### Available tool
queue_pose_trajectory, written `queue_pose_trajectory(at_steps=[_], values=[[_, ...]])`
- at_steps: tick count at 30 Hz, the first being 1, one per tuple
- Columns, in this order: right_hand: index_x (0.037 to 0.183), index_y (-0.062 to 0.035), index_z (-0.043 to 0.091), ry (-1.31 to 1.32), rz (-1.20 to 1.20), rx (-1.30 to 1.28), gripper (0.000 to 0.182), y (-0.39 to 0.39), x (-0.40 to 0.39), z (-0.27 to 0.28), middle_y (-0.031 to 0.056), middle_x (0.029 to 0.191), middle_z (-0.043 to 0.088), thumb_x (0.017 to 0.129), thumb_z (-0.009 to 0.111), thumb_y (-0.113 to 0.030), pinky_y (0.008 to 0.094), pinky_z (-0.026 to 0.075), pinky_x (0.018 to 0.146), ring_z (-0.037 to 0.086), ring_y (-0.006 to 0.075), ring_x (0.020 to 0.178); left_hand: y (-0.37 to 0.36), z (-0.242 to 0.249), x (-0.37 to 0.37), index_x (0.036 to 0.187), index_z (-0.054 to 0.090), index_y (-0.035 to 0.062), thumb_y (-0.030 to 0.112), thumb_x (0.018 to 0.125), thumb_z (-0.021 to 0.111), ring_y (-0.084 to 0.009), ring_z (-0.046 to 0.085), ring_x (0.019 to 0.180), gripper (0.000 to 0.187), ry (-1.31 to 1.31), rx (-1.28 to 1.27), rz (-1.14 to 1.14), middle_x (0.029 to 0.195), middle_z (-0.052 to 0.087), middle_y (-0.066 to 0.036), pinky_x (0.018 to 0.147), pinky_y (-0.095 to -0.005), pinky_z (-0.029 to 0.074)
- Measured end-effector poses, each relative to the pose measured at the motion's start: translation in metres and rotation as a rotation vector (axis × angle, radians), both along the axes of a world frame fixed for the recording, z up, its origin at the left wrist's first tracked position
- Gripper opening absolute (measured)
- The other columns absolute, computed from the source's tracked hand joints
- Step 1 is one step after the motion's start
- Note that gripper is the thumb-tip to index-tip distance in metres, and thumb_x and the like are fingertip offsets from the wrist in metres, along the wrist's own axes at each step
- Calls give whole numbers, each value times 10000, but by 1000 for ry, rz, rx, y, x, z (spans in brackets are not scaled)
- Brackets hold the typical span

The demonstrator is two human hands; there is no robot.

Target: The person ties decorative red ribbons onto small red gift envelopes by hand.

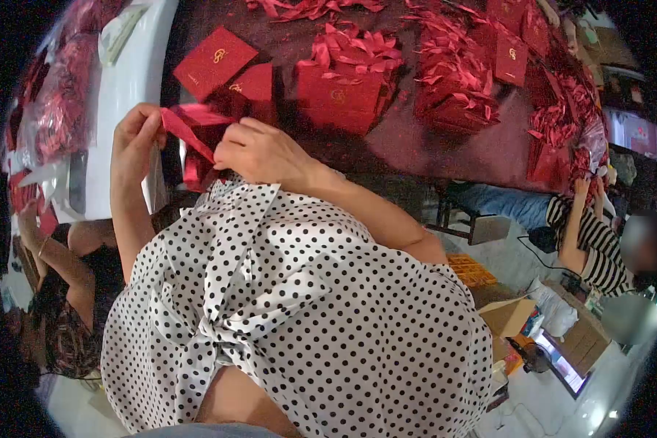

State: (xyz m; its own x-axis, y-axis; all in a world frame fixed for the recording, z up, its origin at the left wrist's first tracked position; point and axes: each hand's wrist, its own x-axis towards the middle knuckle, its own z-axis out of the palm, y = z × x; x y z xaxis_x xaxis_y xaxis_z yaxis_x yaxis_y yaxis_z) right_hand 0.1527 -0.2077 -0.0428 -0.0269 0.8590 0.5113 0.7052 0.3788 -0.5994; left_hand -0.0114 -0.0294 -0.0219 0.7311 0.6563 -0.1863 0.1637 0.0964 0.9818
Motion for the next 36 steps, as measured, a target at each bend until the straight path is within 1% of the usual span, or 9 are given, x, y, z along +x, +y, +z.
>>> queue_pose_trajectory(at_steps=[6, 12, 16, 18, 22, 26, 29, 32, 36], values=[[775, -65, 631, 47, -284, -187, 85, -38, 19, 10, 66, 739, 564, 735, 671, -129, 329, 476, 592, 580, 236, 668, -26, 2, 19, 1074, 546, 26, 166, 884, 558, -65, 507, 816, 236, 57, 79, -89, 864, 557, 10, 745, -200, 400], [769, -45, 607, 78, -599, -190, 89, -51, 53, 8, 99, 722, 570, 754, 670, -106, 351, 459, 542, 586, 278, 632, -36, -53, 35, 935, 557, 7, 135, 895, 545, -35, 472, 753, 134, 142, -29, -292, 821, 528, 34, 649, -185, 391], [785, -35, 608, 111, -579, 67, 86, -32, 64, 1, 98, 745, 570, 749, 671, -82, 342, 464, 568, 588, 267, 659, -55, -71, 54, 884, 550, -19, 170, 846, 588, -220, 569, 719, 197, 213, 465, -319, 758, 571, -141, 625, -324, 433], [794, -35, 619, 79, -596, 149, 91, -33, 68, 9, 90, 762, 579, 732, 681, -61, 324, 470, 591, 589, 247, 683, -65, -72, 62, 857, 545, -27, 171, 847, 584, -233, 568, 693, 203, 236, 288, -405, 728, 556, -148, 608, -337, 430], [787, -55, 642, 83, -731, 141, 102, -66, 78, 58, 78, 769, 609, 708, 706, -44, 291, 478, 605, 591, 216, 681, -65, -70, 60, 837, 514, -12, 128, 841, 569, -135, 494, 627, 150, 214, 247, -377, 688, 524, -78, 572, -288, 413], [805, -47, 644, 211, -760, -122, 92, -91, 87, 68, 78, 754, 607, 725, 688, -56, 290, 468, 628, 595, 222, 678, -67, -43, 67, 1149, 451, 28, 199, 812, 627, -159, 541, 927, 417, 9, -105, -276, 983, 542, -88, 800, -274, 434], [809, -36, 633, -27, -773, -333, 105, -85, 87, 47, 105, 764, 612, 769, 656, -130, 329, 475, 636, 608, 239, 699, -77, -54, 100, 1287, 369, 24, 364, 720, 723, -255, 439, 1149, 750, -100, 421, -610, 1246, 424, -176, 952, -350, 368], [864, -32, 612, 72, -771, -261, 130, -83, 90, -6, 126, 882, 583, 764, 656, -102, 356, 476, 688, 585, 293, 797, -109, -125, 142, 1170, 464, 3, 270, 734, 726, -251, 534, 1010, 575, -6, 0, -592, 1114, 527, -182, 854, -336, 425], [1142, -21, 480, 264, -1004, -102, 514, -104, 58, -35, 149, 1120, 441, 709, 737, -124, 338, 466, 724, 530, 237, 885, -108, -121, 125, 954, 495, -19, 201, 711, 726, -373, 520, 881, 401, 19, 510, -395, 936, 515, -200, 765, -399, 431]])
